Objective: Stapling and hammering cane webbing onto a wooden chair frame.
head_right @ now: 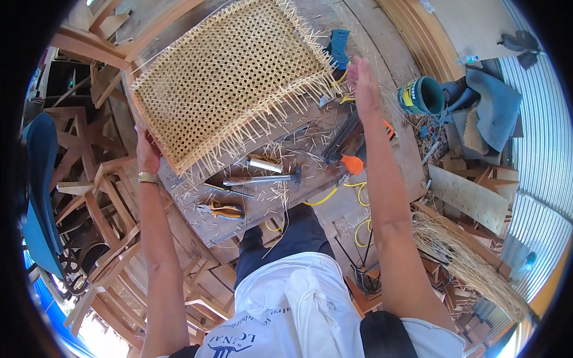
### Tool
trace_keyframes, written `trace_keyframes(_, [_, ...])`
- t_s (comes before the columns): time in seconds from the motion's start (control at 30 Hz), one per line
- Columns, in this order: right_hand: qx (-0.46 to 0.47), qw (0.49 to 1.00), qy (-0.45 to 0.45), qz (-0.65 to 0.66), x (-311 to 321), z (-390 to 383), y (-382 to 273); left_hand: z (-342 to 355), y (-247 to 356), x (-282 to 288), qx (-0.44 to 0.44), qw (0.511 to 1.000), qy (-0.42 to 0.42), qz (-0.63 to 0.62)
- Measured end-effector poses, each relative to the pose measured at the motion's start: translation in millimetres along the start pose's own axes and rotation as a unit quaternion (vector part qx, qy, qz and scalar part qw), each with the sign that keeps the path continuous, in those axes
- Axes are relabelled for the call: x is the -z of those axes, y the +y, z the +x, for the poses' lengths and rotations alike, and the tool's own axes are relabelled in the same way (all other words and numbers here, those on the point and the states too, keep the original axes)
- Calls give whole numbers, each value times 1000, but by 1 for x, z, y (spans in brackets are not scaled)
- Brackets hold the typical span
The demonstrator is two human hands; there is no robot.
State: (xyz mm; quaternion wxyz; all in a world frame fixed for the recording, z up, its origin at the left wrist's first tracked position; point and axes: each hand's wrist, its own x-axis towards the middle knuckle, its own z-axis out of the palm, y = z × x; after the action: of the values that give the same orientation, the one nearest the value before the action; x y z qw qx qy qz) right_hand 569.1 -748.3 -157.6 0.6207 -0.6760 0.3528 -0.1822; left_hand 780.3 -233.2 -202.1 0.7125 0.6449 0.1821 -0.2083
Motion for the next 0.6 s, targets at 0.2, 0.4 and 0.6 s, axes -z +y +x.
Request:
trace_keyframes(0.2, [-55, 989, -123, -52, -45, 33, -21, 16, 1, -6, 8, 1000, 16, -13])
trace_keyframes(0.4, [-38, 996, -69, 48, -59, 54, 28, 25, 4, -18, 38, 999, 2, -34])
trace_keyframes(0.6, [-75, 984, -124, 99, -62, 32, 16, 22, 3, 9, 4, 999, 46, 4])
